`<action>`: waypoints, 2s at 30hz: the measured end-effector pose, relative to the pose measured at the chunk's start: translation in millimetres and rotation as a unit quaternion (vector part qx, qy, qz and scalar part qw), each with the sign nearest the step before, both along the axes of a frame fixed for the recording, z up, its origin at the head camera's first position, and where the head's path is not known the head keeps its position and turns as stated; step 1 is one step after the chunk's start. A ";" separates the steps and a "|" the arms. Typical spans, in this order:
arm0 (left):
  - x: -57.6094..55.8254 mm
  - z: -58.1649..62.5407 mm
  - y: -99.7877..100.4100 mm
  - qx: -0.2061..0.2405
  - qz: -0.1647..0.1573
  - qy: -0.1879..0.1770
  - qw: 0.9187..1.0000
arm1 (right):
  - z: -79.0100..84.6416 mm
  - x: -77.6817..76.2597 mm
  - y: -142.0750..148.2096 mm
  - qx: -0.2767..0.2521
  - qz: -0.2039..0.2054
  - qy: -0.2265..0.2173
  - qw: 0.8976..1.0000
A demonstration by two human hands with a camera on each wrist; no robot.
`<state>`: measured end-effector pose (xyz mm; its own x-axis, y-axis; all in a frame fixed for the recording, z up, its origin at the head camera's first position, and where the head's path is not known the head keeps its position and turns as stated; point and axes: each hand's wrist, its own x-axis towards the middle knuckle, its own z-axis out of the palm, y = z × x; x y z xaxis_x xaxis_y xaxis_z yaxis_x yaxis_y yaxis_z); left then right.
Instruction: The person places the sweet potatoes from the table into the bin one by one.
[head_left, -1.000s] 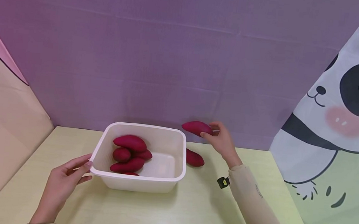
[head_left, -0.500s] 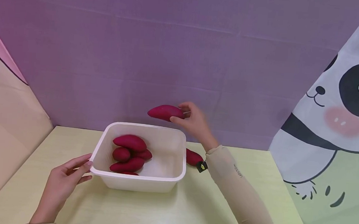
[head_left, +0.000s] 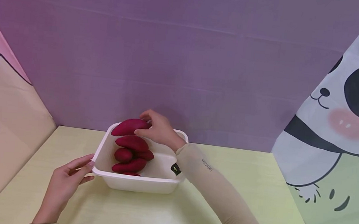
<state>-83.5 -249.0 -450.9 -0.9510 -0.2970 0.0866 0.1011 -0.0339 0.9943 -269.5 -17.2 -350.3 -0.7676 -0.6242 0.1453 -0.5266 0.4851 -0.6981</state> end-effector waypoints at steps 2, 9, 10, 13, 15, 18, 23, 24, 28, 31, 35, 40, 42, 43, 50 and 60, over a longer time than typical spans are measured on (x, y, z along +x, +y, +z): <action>-0.1 0.0 0.4 0.000 -0.001 0.001 1.000 | -6.0 1.5 -6.1 0.030 0.018 0.008 0.999; -0.5 -1.0 0.2 0.001 0.002 -0.005 1.000 | -26.1 7.2 -15.3 0.112 0.111 0.024 0.987; -0.7 -0.9 0.2 0.001 0.002 -0.005 1.000 | -28.2 7.4 -15.7 0.122 0.119 0.026 0.985; -0.5 -0.2 0.2 -0.003 0.001 -0.007 1.000 | -33.1 7.5 -16.6 0.141 0.134 0.037 0.980; -0.2 0.2 0.4 -0.006 -0.001 -0.006 1.000 | -34.5 8.0 -16.5 0.150 0.140 0.043 0.978; 0.5 0.5 0.6 -0.007 -0.003 -0.004 1.000 | -34.7 8.7 -15.4 0.154 0.146 0.037 0.977; 0.5 0.5 0.6 -0.006 -0.004 -0.005 1.000 | -26.0 10.2 -9.5 0.132 0.137 -0.001 0.982; 0.6 0.5 0.4 -0.006 -0.005 -0.004 1.000 | -22.8 10.4 -7.8 0.125 0.133 -0.005 0.983; 0.0 0.2 -0.1 -0.005 -0.003 0.000 1.000 | -7.0 10.1 0.0 0.098 0.113 -0.004 0.989; -0.1 0.2 -0.1 -0.004 -0.003 0.000 1.000 | 6.0 10.8 8.7 0.077 0.097 -0.009 0.992; 0.4 -0.3 -0.2 -0.005 -0.004 -0.004 1.000 | 15.6 9.5 24.9 0.050 0.078 -0.002 0.996; 0.4 -0.7 -0.3 -0.006 -0.004 -0.004 1.000 | 15.6 8.4 51.9 0.026 0.058 0.019 0.998; -0.3 -0.6 -0.7 -0.006 -0.003 -0.001 1.000 | 13.3 9.3 65.1 0.011 0.043 0.020 0.999; -0.7 -0.4 -0.9 -0.005 -0.003 0.000 1.000 | 11.6 9.3 72.2 0.003 0.036 0.022 0.999; -2.2 -1.2 -0.6 -0.002 -0.001 0.001 1.000 | -2.6 10.3 124.9 -0.037 -0.019 0.010 0.999; -0.3 -0.6 0.5 -0.005 0.001 -0.002 1.000 | -51.5 7.1 176.4 -0.063 -0.090 0.005 0.994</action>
